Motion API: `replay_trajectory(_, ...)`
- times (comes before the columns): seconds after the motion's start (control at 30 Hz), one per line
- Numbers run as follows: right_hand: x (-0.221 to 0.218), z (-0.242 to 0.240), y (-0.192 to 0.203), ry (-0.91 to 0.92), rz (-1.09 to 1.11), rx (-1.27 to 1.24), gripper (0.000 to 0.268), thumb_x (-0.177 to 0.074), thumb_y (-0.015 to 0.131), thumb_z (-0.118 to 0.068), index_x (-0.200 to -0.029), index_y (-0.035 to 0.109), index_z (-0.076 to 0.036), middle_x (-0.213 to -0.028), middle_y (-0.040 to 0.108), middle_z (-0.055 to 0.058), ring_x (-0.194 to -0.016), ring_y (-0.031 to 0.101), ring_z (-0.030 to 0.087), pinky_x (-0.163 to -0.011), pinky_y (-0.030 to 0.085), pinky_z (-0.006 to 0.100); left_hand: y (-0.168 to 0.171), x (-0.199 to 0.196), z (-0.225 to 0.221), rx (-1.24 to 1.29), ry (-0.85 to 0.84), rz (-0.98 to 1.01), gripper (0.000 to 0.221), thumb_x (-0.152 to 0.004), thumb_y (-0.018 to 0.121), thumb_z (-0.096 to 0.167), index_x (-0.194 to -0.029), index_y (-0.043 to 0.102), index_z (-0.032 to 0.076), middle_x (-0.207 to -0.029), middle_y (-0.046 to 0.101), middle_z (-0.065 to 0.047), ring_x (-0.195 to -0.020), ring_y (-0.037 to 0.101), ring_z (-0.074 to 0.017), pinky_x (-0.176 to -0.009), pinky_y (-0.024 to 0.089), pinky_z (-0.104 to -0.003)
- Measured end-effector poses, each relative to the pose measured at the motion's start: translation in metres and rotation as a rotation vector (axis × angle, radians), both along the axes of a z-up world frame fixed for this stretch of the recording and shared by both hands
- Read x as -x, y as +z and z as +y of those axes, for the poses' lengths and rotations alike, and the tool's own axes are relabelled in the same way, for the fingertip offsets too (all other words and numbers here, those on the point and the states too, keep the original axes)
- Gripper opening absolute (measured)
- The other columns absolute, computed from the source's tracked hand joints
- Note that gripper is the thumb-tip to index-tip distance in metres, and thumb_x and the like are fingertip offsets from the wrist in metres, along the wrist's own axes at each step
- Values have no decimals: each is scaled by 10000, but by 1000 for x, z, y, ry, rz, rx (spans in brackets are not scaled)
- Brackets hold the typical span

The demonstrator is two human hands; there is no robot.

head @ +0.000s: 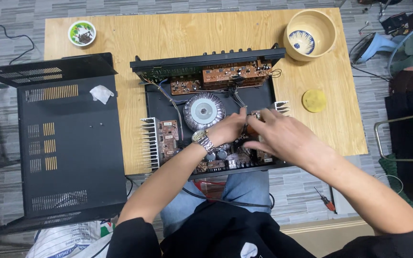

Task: Repairing an audio amplifier by unscrewing internal components and cleaning parts with a sponge

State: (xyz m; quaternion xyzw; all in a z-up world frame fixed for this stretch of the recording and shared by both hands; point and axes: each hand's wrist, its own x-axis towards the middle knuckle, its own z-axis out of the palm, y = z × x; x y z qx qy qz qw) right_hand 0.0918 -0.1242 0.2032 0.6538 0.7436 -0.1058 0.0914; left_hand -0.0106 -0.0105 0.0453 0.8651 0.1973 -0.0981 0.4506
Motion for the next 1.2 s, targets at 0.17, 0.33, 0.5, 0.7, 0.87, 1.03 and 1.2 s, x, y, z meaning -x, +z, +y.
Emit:
replay_trajectory(0.17, -7, 1, -20, 86, -127, -212, 308, -1012, 478, -461, -989, 604, -181, -773, 719, 66, -741, 735, 222, -596, 590, 333, 11, 3, 1, 19, 7, 11, 561, -902, 508, 39, -1361, 255, -164, -1019, 649, -402, -949, 669, -555, -761, 563, -564)
replay_trajectory(0.33, -11, -4, -17, 190, 4, -98, 223, -938, 562, -148, -1156, 596, -112, -1151, 664, 104, -1139, 635, 248, -794, 596, 332, 3, 0, 3, 15, 31, -5, 516, -906, 459, 7, -1360, 276, -156, -989, 651, -397, -934, 673, -544, -751, 568, -541)
replay_trajectory(0.5, 4, 2, 6, 23, -126, -93, 553, -941, 487, -686, -1123, 602, -177, -874, 723, 112, -852, 747, 237, -662, 625, 355, 20, 7, 0, -28, -11, -22, 492, -898, 401, -19, -1345, 261, -167, -1017, 652, -399, -944, 672, -554, -776, 557, -577)
replay_trajectory(0.7, -10, 0, -26, 132, -42, -256, 131, -961, 610, -337, -953, 599, -207, -794, 678, 20, -814, 701, 227, -593, 578, 324, 33, 7, 1, 31, 25, 27, 454, -895, 417, -24, -1319, 299, -137, -1004, 658, -386, -969, 666, -555, -812, 548, -579)
replay_trajectory(0.87, -8, -3, -14, 135, -82, -77, 251, -937, 602, -329, -1127, 585, -167, -1050, 657, 73, -1052, 661, 232, -771, 598, 338, 21, 2, 1, 54, 38, 14, 450, -903, 416, -5, -1323, 309, -128, -985, 666, -371, -956, 675, -542, -799, 554, -564)
replay_trajectory(1.03, -3, -4, -21, 4, -182, -205, 432, -1012, 435, -580, -1093, 588, -184, -828, 688, 82, -743, 739, 231, -596, 607, 368, 52, 8, -1, 55, 12, 20, 520, -863, 458, -68, -1350, 299, -161, -1043, 651, -413, -995, 662, -567, -851, 535, -607)
replay_trajectory(1.2, -5, -1, -17, 170, 6, -175, 195, -947, 610, -225, -1104, 601, -111, -968, 687, 97, -1003, 682, 262, -669, 605, 345, 10, 2, 4, 1, 17, 3, 566, -871, 476, -56, -1384, 266, -174, -987, 653, -404, -934, 670, -561, -755, 557, -567)
